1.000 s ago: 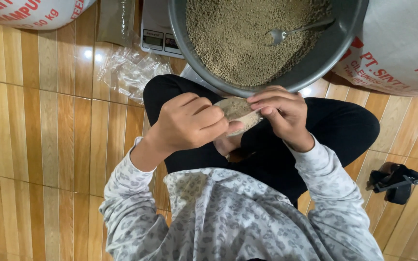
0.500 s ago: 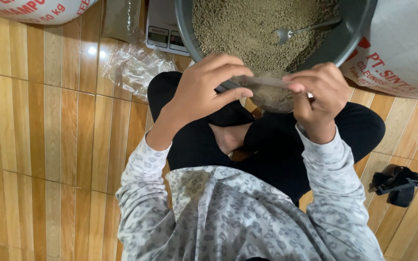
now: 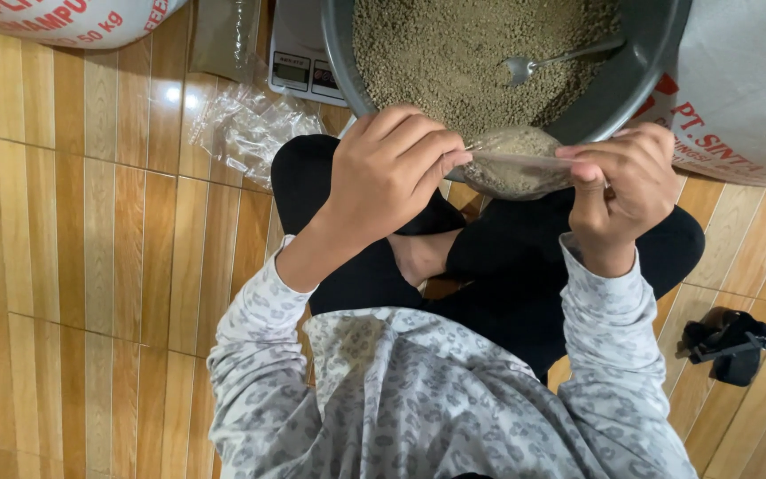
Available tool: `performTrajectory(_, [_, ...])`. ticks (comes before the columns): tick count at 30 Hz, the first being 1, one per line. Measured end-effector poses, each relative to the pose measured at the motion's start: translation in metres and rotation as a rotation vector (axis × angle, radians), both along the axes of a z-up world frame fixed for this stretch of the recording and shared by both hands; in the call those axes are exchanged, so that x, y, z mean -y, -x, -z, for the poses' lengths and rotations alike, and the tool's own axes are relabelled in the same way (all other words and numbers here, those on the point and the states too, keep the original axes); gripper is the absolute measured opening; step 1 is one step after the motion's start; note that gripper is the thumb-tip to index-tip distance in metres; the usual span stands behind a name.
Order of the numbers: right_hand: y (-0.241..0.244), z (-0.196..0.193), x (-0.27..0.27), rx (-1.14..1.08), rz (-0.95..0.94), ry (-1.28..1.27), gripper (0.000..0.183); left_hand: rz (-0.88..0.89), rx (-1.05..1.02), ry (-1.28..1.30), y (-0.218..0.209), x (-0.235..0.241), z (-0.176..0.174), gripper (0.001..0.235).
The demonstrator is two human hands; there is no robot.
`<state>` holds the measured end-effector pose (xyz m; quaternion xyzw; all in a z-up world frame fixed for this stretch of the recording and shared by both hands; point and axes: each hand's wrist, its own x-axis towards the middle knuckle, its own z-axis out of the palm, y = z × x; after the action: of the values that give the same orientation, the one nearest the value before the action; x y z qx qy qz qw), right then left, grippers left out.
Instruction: Scooping animal feed from a basin into a small plastic bag and sealing it.
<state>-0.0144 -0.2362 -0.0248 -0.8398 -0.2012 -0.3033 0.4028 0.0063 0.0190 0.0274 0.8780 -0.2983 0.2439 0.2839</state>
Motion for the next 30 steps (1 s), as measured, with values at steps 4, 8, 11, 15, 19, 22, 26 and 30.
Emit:
performTrajectory(4, [0.008,-0.003,-0.004,0.050,0.020,-0.042,0.031,0.005,0.008,0.028,0.004,-0.004,-0.007,0.010])
performTrajectory(8, [0.008,-0.006,0.001,0.245,0.012,-0.023,0.039,0.057,-0.046,0.123,0.007,-0.009,-0.017,0.012])
performTrajectory(11, [0.010,-0.017,0.008,0.310,-0.026,0.015,0.039,0.094,-0.107,0.199,0.014,-0.013,-0.030,0.012])
performTrajectory(15, [0.008,0.009,0.028,0.326,-0.054,-0.147,0.048,0.143,-0.275,0.472,0.010,-0.024,0.003,0.012])
performTrajectory(19, [0.021,-0.026,-0.004,0.224,0.100,-0.177,0.051,0.413,-0.545,0.827,0.010,0.002,0.087,0.065])
performTrajectory(22, [0.011,-0.012,-0.013,0.178,0.055,-0.323,0.051,0.686,-0.746,0.870,0.020,0.039,0.117,0.123])
performTrajectory(26, [-0.015,0.019,-0.006,0.150,-0.002,-0.489,0.045,0.563,-1.093,1.073,0.037,0.060,0.145,0.102])
performTrajectory(30, [-0.034,0.062,0.005,-0.132,-0.014,-0.676,0.030,0.339,-1.024,0.770,0.032,0.055,0.145,0.082])
